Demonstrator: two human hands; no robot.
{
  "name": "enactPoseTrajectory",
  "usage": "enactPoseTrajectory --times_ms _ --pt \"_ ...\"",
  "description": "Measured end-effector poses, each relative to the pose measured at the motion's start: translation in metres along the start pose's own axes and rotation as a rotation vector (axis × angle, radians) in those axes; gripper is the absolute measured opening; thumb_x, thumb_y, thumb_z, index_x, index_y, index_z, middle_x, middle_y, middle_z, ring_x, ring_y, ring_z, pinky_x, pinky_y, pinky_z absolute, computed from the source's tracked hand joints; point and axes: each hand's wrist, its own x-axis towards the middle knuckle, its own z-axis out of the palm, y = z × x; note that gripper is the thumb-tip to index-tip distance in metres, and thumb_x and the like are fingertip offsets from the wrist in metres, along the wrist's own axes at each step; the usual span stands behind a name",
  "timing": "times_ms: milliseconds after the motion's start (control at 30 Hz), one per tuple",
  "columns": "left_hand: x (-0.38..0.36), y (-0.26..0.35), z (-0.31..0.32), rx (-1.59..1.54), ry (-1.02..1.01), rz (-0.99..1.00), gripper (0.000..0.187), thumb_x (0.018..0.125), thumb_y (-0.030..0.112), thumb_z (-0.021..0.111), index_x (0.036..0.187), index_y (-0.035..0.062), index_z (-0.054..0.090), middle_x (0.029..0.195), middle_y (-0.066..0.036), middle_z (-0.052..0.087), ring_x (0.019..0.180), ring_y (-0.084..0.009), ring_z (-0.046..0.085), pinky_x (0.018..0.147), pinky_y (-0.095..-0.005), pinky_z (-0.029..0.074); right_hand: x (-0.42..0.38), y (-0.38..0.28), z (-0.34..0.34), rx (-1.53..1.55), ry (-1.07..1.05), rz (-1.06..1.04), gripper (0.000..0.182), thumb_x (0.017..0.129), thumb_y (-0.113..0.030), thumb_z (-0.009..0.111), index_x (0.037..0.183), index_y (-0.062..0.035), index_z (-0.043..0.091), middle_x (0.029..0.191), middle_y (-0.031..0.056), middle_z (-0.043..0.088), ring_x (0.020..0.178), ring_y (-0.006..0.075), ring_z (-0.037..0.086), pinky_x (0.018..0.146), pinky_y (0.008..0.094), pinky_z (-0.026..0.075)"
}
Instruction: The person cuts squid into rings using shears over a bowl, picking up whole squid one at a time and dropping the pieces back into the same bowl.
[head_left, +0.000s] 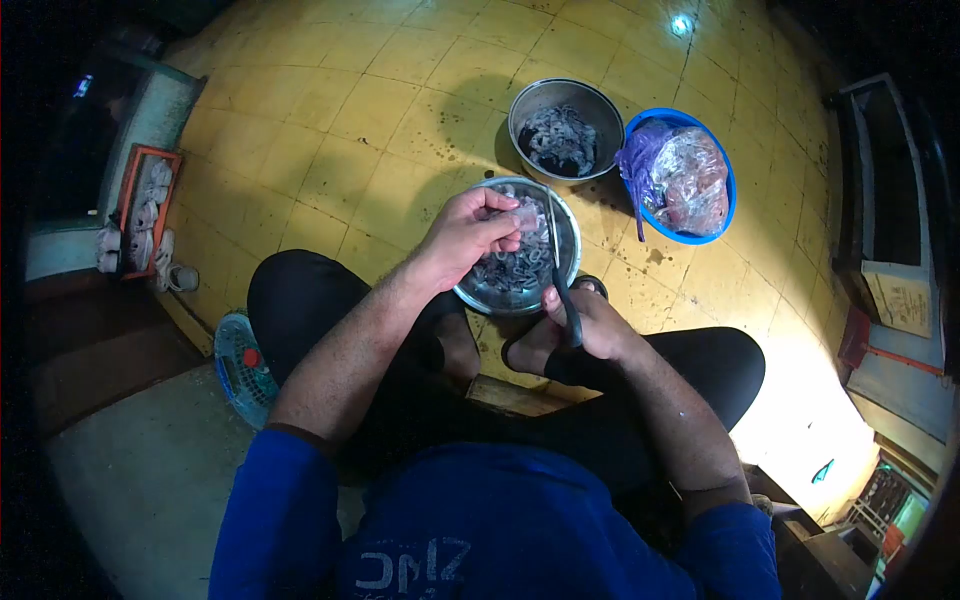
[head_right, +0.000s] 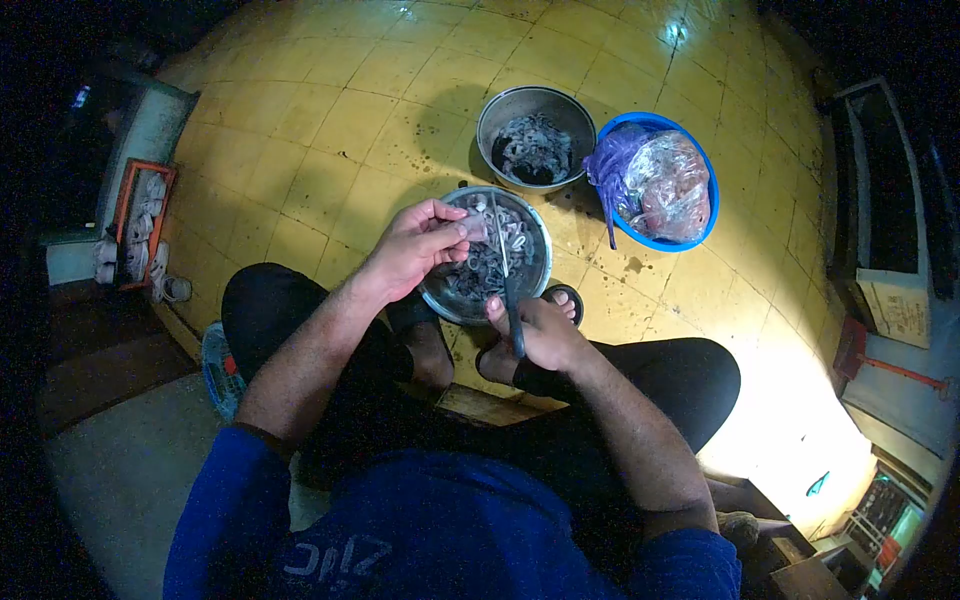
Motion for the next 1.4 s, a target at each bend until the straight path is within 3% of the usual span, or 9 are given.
enactPoseTrajectory --times_ms 100,167,300,400,467,500,700,767,1400 --pt "0.000 0.000 -0.001 -0.036 0.006 0.017 0.017 0.090 0.003 0.060 0.104 0.0033 0.051 0.095 -0.010 0.062 0.078 -0.0137 0.062 0.070 -0.0273 0.055 -0.002 0.000 0.005 -0.077 -0.034 0.007 0.080 0.089 -0.073 0.032 0.075 0.0013 0.060 0.072 0.0133 0.063 0.069 0.0214 0.061 0.066 0.0337 0.048" --pt "-0.001 -0.001 -0.001 -0.050 0.002 0.019 0.017 0.090 0.003 0.061 0.103 0.0037 0.050 0.093 -0.010 0.062 0.076 -0.0141 0.062 0.070 -0.0278 0.055 -0.001 0.000 0.009 -0.096 -0.071 0.028 0.087 0.085 -0.078 0.033 0.077 0.0039 0.063 0.070 0.0206 0.064 0.077 0.0357 0.064 0.073 0.0462 0.047" --pt "-0.002 -0.001 0.002 -0.029 -0.002 -0.007 0.017 0.089 0.003 0.061 0.102 0.0042 0.050 0.090 -0.010 0.062 0.072 -0.0144 0.063 0.066 -0.0279 0.055 0.000 0.000 0.011 -0.100 -0.067 0.055 0.084 0.084 -0.076 0.037 0.073 0.0031 0.063 0.066 0.0206 0.062 0.074 0.0365 0.065 0.070 0.0470 0.047" --pt "0.000 0.000 0.000 -0.055 0.007 -0.008 0.016 0.089 0.002 0.062 0.100 0.0043 0.051 0.089 -0.009 0.062 0.071 -0.0140 0.062 0.064 -0.0276 0.055 -0.002 0.001 0.013 -0.178 -0.023 0.072 0.070 0.091 -0.067 0.041 0.070 -0.0021 0.060 0.059 0.0071 0.060 0.059 0.0195 0.060 0.061 0.0343 0.048" --pt "0.001 0.000 -0.002 -0.066 0.003 -0.002 0.015 0.089 0.002 0.062 0.099 0.0044 0.051 0.089 -0.009 0.062 0.071 -0.0137 0.062 0.064 -0.0273 0.055 -0.002 0.002 0.014 -0.207 0.032 0.031 0.073 0.086 -0.068 0.049 0.068 0.0020 0.063 0.060 0.0201 0.061 0.069 0.0377 0.065 0.065 0.0467 0.049" --pt "0.000 0.001 -0.002 -0.060 0.009 -0.006 0.015 0.089 0.002 0.062 0.098 0.0045 0.051 0.088 -0.008 0.062 0.070 -0.0132 0.062 0.064 -0.0272 0.055 -0.004 0.000 0.013 -0.206 0.033 0.031 0.073 0.086 -0.068 0.049 0.068 0.0020 0.063 0.060 0.0201 0.061 0.069 0.0377 0.065 0.065 0.0467 0.049" --pt "-0.003 0.002 0.002 0.071 -0.048 -0.063 0.015 0.086 0.004 0.066 0.095 0.0030 0.054 0.083 -0.008 0.063 0.066 -0.0116 0.061 0.060 -0.0257 0.054 -0.004 -0.005 0.012 -0.162 0.037 0.047 0.069 0.086 -0.064 0.052 0.067 0.0012 0.062 0.058 0.0186 0.060 0.063 0.0374 0.064 0.061 0.0469 0.048" --pt "-0.003 0.002 0.003 0.127 -0.052 -0.096 0.016 0.084 0.004 0.067 0.093 0.0010 0.055 0.081 -0.009 0.063 0.064 -0.0115 0.061 0.058 -0.0254 0.053 -0.003 -0.004 0.011 -0.200 0.027 0.024 0.068 0.090 -0.062 0.048 0.059 -0.0027 0.058 0.053 0.0055 0.058 0.053 0.0176 0.060 0.053 0.0335 0.047" --pt "-0.001 0.001 0.003 -0.080 0.016 0.011 0.013 0.090 0.003 0.061 0.101 0.0032 0.053 0.098 -0.010 0.063 0.079 -0.0149 0.065 0.070 -0.0258 0.057 -0.001 0.001 0.008 -0.162 -0.068 -0.007 0.075 0.090 -0.071 0.033 0.073 -0.0025 0.058 0.062 0.0072 0.058 0.064 0.0187 0.058 0.062 0.0335 0.046"
